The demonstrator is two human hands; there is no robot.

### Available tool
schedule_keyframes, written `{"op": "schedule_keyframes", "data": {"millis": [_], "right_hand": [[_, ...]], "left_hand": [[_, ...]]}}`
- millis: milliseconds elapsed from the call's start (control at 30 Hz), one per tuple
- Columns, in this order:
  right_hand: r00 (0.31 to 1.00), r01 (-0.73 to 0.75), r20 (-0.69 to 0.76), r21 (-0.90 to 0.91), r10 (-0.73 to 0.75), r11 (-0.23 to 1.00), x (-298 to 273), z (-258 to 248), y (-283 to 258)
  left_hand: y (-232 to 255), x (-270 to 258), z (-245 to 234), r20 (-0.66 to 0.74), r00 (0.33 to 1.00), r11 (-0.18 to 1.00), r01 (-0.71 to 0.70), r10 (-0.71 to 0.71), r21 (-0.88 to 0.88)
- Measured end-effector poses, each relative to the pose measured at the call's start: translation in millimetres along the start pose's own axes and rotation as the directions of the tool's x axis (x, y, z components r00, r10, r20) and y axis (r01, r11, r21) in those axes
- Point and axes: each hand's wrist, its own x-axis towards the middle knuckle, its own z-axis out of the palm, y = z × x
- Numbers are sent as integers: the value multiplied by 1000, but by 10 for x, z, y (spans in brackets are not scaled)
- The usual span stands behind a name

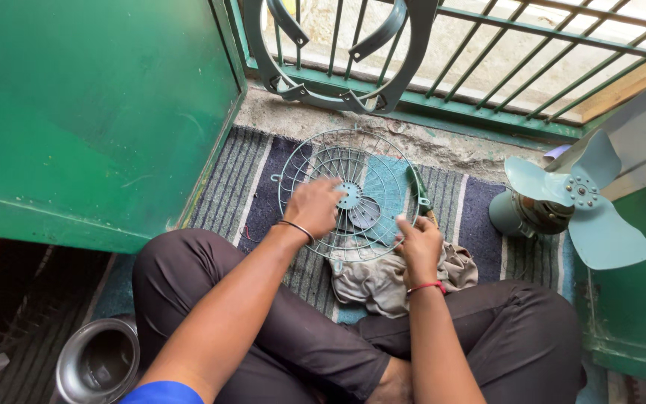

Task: The person disassembles a fan by removing the front cage and grille using a screwdriver. They then wipe the fan blades and motor housing with a cloth. The person reattaches the grille to the front cage and secures it with screws.

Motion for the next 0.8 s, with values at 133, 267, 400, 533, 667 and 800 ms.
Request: {"op": "schedule_keyframes", "data": {"millis": [133,267,400,533,667,800], "right_hand": [[991,-43,125,-64,51,997,-88,-10,-103],[982,35,189,-99,-16,994,-89,-215,-178],[988,-98,97,-210,120,973,-80,-521,-138],[998,-45,26,-458,64,888,-56,-629,-57],[997,-13,54,-575,54,818,-11,-559,-43],[981,-60,143,-408,129,911,5,-510,-127]], "left_hand": [[-350,72,-227,-340,806,870,486,-484,-87],[-578,38,-282,117,719,636,668,-685,-386],[-482,-23,-104,134,793,738,603,-594,-303],[-390,-5,19,140,835,797,549,-531,-251],[-433,19,-6,182,787,764,616,-590,-189],[-410,23,-97,176,768,746,641,-616,-180]]}}
